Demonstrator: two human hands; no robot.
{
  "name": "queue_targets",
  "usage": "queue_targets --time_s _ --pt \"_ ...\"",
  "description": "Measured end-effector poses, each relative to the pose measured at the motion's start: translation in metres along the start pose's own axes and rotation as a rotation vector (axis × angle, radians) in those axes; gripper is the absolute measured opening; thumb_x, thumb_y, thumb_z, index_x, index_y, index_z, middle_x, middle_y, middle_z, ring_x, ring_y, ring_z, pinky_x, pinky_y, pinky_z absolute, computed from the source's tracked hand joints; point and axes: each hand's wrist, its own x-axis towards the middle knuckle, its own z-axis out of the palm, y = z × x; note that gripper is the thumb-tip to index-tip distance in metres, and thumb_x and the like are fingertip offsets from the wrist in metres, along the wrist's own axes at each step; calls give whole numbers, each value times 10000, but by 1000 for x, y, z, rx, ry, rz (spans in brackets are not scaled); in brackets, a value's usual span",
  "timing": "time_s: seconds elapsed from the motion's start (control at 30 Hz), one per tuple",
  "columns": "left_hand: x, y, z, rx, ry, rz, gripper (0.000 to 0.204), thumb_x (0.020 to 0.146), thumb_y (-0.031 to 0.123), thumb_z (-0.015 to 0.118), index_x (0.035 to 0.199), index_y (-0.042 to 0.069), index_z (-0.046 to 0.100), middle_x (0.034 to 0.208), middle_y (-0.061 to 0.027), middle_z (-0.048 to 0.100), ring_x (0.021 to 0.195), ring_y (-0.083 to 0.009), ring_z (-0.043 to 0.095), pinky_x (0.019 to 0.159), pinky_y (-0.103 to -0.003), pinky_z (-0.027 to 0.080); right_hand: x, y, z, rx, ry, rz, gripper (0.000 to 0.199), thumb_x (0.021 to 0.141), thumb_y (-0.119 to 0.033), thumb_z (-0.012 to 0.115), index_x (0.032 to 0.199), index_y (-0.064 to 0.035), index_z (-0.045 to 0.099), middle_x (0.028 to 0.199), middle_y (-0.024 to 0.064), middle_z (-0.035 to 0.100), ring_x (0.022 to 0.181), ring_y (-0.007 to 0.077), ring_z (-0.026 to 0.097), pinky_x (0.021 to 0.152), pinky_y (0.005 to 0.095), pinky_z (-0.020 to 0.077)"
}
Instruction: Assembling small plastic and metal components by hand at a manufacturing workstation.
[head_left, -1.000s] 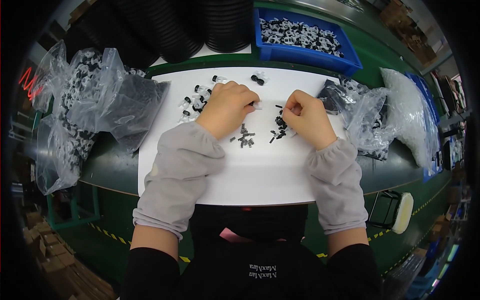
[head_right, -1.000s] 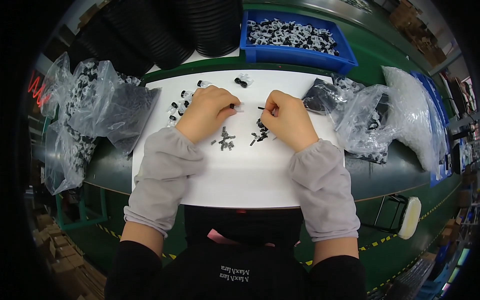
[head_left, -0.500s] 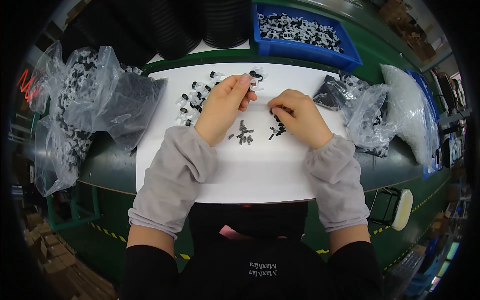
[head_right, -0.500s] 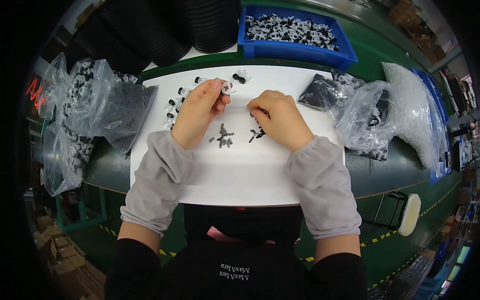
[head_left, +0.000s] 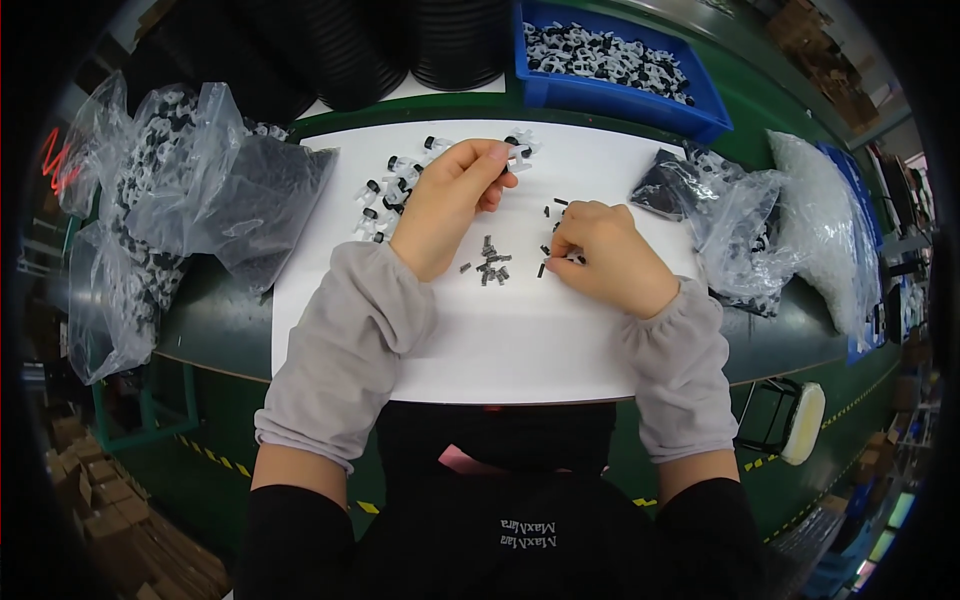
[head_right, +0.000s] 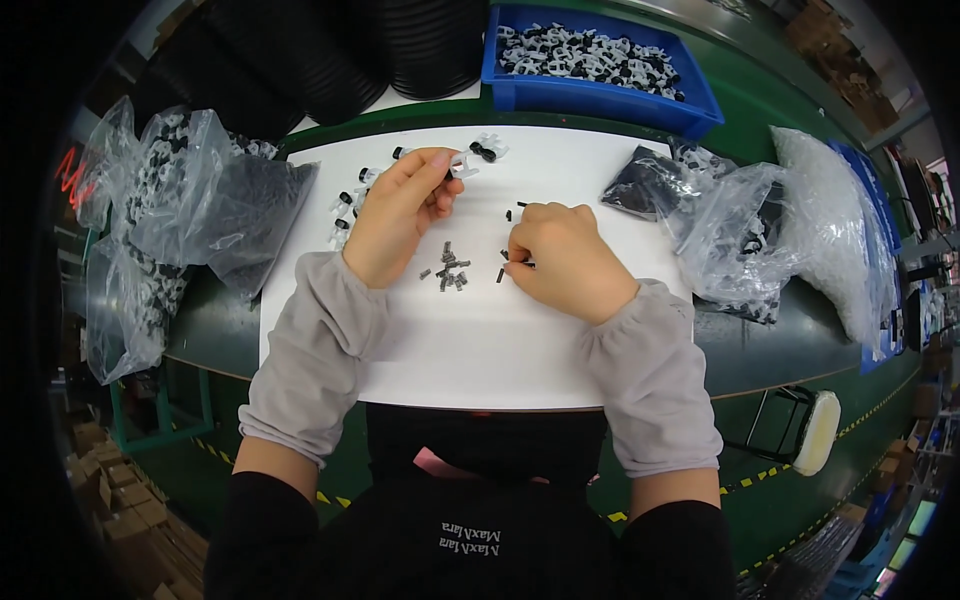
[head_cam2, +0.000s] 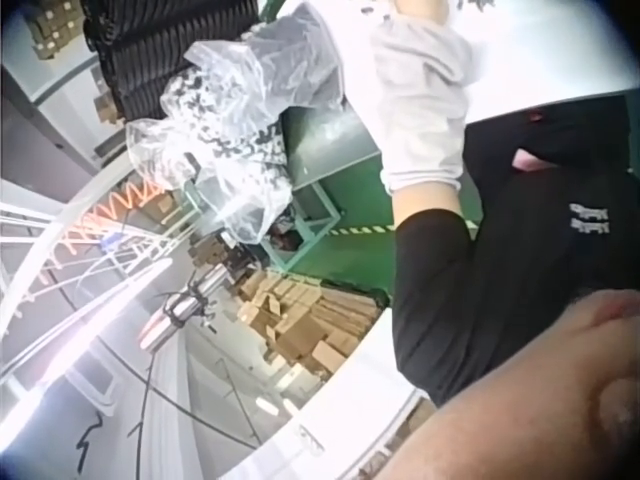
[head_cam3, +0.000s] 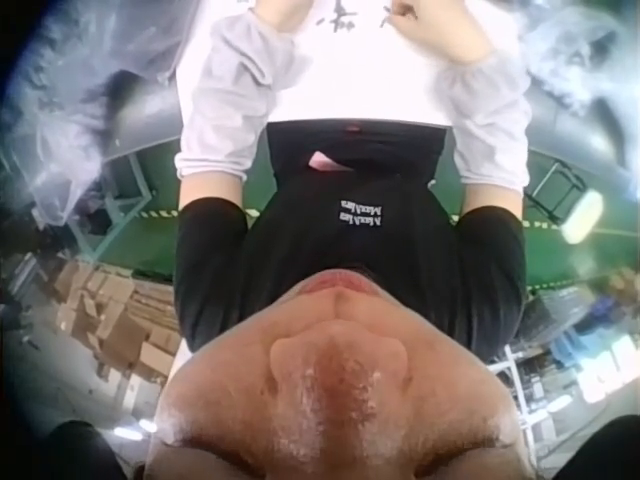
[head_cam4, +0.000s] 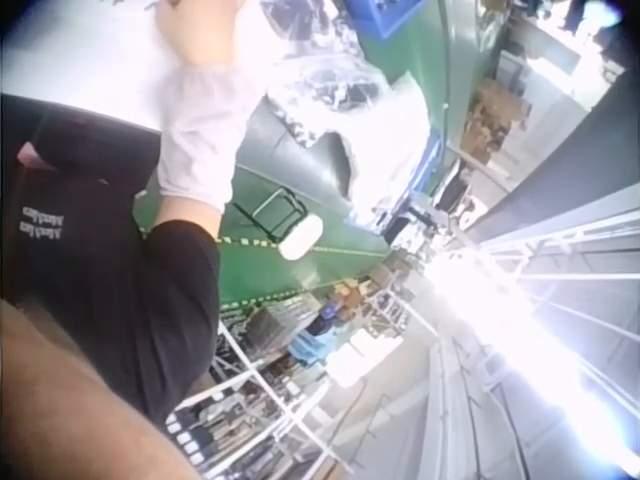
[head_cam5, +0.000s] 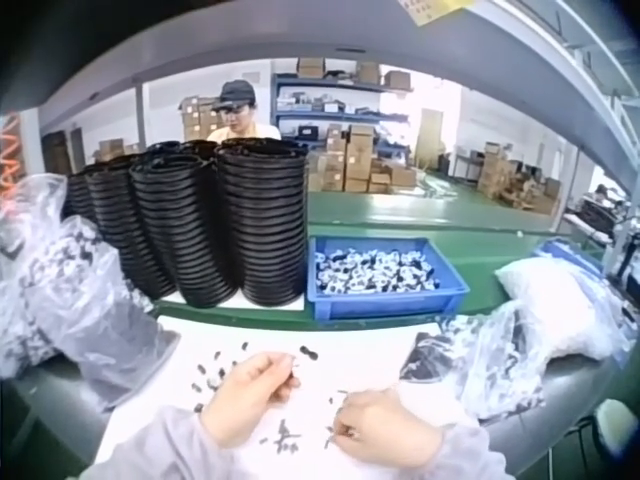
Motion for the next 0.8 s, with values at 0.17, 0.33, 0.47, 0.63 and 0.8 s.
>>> queue_targets --time_s 0.17,0.33,0.47,0.63,0.8 --pt "0 0 0 -108 -58 -39 256 945 269 522 1051 40 564 870 -21 561 738 -66 464 724 -218 410 2 0 5 58 31 23 61 667 -47 651 682 -42 593 716 70 576 685 238 571 609 338 425" --pt "2 -2 -4 -164 -82 -49 233 948 249 516 1059 47 555 869 -21 552 756 -74 473 735 -227 427 5 3 6 134 88 -1 46 674 -17 634 709 -15 604 716 95 573 659 239 576 584 324 462" --pt "2 -2 -4 -156 -76 -37 273 938 286 537 1048 37 561 909 -32 563 755 -72 456 741 -224 398 7 0 0 222 31 -11 62 699 -41 659 752 -30 629 715 69 566 668 223 564 595 327 444" --pt "2 1 -3 -131 -79 -40 253 949 263 516 1073 44 544 886 -26 554 752 -78 473 746 -231 428 3 -11 4 123 -26 -121 73 718 -107 685 771 -78 644 733 21 568 688 197 537 705 321 374" --pt "2 -2 -4 -132 -81 -50 261 933 294 550 1030 53 570 892 -21 580 753 -67 463 742 -229 404 5 -19 4 51 -112 -50 76 739 -104 679 793 -64 644 753 9 580 682 168 526 723 294 362"
